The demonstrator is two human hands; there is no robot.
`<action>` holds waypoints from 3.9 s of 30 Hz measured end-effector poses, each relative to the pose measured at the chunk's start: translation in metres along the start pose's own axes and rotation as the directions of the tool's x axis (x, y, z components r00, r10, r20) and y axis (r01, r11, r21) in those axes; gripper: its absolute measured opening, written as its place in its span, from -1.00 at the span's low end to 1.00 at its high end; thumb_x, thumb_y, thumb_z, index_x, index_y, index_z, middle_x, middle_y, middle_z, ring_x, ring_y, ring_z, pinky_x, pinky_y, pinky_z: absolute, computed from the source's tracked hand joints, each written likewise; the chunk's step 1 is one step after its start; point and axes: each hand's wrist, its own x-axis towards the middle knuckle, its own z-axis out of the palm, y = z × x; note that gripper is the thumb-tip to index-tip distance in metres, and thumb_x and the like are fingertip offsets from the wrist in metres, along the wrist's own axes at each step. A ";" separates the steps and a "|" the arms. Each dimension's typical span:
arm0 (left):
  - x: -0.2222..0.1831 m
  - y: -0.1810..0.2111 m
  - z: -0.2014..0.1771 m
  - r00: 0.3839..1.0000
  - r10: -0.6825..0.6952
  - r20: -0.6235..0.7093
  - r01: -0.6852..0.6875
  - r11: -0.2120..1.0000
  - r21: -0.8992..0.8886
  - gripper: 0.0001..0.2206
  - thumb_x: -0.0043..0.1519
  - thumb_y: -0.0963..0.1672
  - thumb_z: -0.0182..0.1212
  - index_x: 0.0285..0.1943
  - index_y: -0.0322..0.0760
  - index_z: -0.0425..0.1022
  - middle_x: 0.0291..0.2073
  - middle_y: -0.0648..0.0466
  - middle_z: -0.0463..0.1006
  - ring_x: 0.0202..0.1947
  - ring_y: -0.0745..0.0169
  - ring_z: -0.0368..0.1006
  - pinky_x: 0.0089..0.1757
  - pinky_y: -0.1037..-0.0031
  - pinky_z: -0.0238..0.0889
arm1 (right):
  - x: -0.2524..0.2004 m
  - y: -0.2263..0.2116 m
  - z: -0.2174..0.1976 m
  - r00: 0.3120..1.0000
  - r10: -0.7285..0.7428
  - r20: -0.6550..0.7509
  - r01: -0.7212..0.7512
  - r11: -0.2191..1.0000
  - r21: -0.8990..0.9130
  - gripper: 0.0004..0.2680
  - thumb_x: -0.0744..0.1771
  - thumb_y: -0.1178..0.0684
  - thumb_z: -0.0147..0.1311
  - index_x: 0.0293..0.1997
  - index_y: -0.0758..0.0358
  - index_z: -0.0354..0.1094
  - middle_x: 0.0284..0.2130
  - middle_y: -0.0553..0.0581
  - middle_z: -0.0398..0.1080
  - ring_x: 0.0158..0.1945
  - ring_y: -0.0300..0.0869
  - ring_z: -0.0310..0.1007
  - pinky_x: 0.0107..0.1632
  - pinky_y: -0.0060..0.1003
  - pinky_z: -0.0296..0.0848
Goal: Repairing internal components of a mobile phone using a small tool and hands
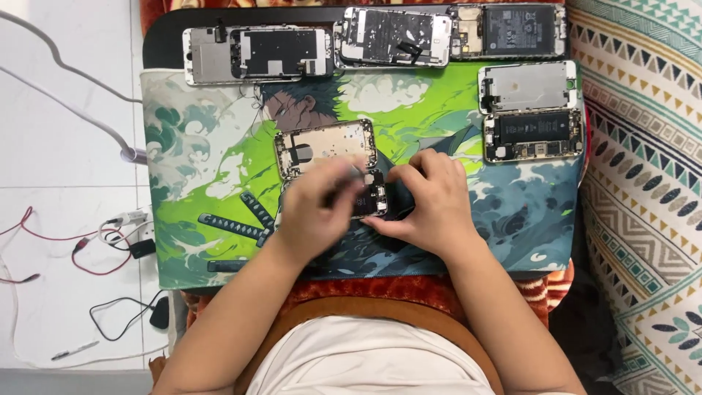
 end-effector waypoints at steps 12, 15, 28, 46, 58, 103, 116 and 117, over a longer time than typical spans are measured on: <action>0.024 -0.010 -0.011 0.975 -0.205 0.085 0.203 0.979 0.030 -0.52 0.33 -0.31 0.21 0.39 -0.26 0.17 0.05 -0.17 0.61 -0.07 -0.18 0.64 -0.14 0.30 0.60 | 0.000 -0.002 -0.002 1.000 -0.002 -0.001 0.002 1.000 0.006 -0.56 0.04 -0.32 0.49 -0.21 0.00 0.44 -0.35 0.01 0.24 -0.28 -0.05 0.34 -0.19 -0.16 0.25; 0.024 -0.008 -0.013 0.979 -0.203 0.027 0.204 0.979 -0.029 -0.48 0.31 -0.32 0.23 0.41 -0.26 0.12 0.07 -0.14 0.61 -0.04 -0.14 0.64 -0.10 0.30 0.59 | -0.002 0.002 0.001 1.000 0.012 -0.026 -0.010 0.998 0.067 -0.60 0.09 -0.32 0.46 -0.21 0.00 0.45 -0.35 0.00 0.26 -0.27 -0.06 0.35 -0.17 -0.17 0.26; 0.006 0.010 0.002 0.977 -0.206 0.047 0.209 0.910 -0.357 -0.48 0.21 -0.30 0.36 0.31 -0.44 0.20 -0.03 -0.20 0.65 -0.19 -0.12 0.69 -0.14 0.25 0.59 | -0.001 0.010 0.020 0.984 -0.029 -0.175 0.096 0.917 0.387 -0.91 0.26 0.12 0.39 -0.25 0.04 0.60 -0.46 -0.05 0.36 -0.40 -0.09 0.41 -0.26 -0.24 0.39; 0.011 0.018 -0.001 0.987 0.159 0.039 -0.147 0.965 -0.217 -0.63 0.31 -0.34 0.18 0.28 -0.24 0.45 -0.03 -0.10 0.62 -0.14 -0.15 0.63 -0.11 0.14 0.58 | 0.000 0.006 0.020 0.968 -0.213 -0.133 0.227 0.969 0.098 -0.92 0.31 0.17 0.27 -0.31 0.21 0.42 -0.37 0.04 0.39 -0.38 -0.01 0.36 -0.25 -0.21 0.20; 0.004 0.007 -0.002 0.988 -0.149 -0.031 0.130 0.935 -0.330 -0.48 0.26 -0.34 0.25 0.37 -0.48 0.10 0.00 -0.23 0.62 -0.09 -0.15 0.65 -0.08 0.20 0.56 | -0.002 0.005 0.016 0.990 0.064 -0.122 -0.006 0.905 0.426 -0.86 0.24 0.10 0.41 -0.18 0.11 0.60 -0.47 0.01 0.41 -0.46 -0.10 0.39 -0.25 -0.25 0.42; 0.005 0.015 -0.009 1.000 -0.022 -0.001 0.021 0.969 -0.245 -0.56 0.19 -0.28 0.38 0.26 -0.48 0.38 -0.10 -0.17 0.67 -0.21 -0.15 0.66 -0.19 0.21 0.57 | -0.013 0.021 0.003 0.981 0.057 -0.183 0.038 0.879 0.475 -0.76 0.37 0.18 0.12 -0.56 0.19 0.31 -0.42 0.09 0.29 -0.43 -0.05 0.28 -0.34 -0.25 0.31; -0.003 0.015 -0.006 0.973 0.089 0.213 -0.069 0.993 -0.100 -0.59 0.21 -0.26 0.37 0.25 -0.27 0.45 -0.03 -0.05 0.64 -0.14 -0.08 0.62 -0.15 0.22 0.56 | 0.000 0.004 -0.011 0.999 -0.043 0.025 0.039 0.984 0.172 -0.50 0.06 -0.17 0.50 0.01 0.13 0.45 -0.24 0.15 0.32 -0.23 0.07 0.42 -0.11 -0.04 0.38; -0.003 0.015 -0.006 0.971 0.085 0.223 -0.064 0.993 -0.099 -0.59 0.20 -0.26 0.38 0.25 -0.25 0.45 -0.03 -0.05 0.64 -0.14 -0.08 0.62 -0.14 0.22 0.56 | -0.001 0.005 -0.009 0.999 -0.030 0.043 0.025 0.993 0.113 -0.51 0.05 -0.18 0.51 -0.04 0.12 0.44 -0.24 0.14 0.32 -0.20 0.07 0.43 -0.11 -0.06 0.38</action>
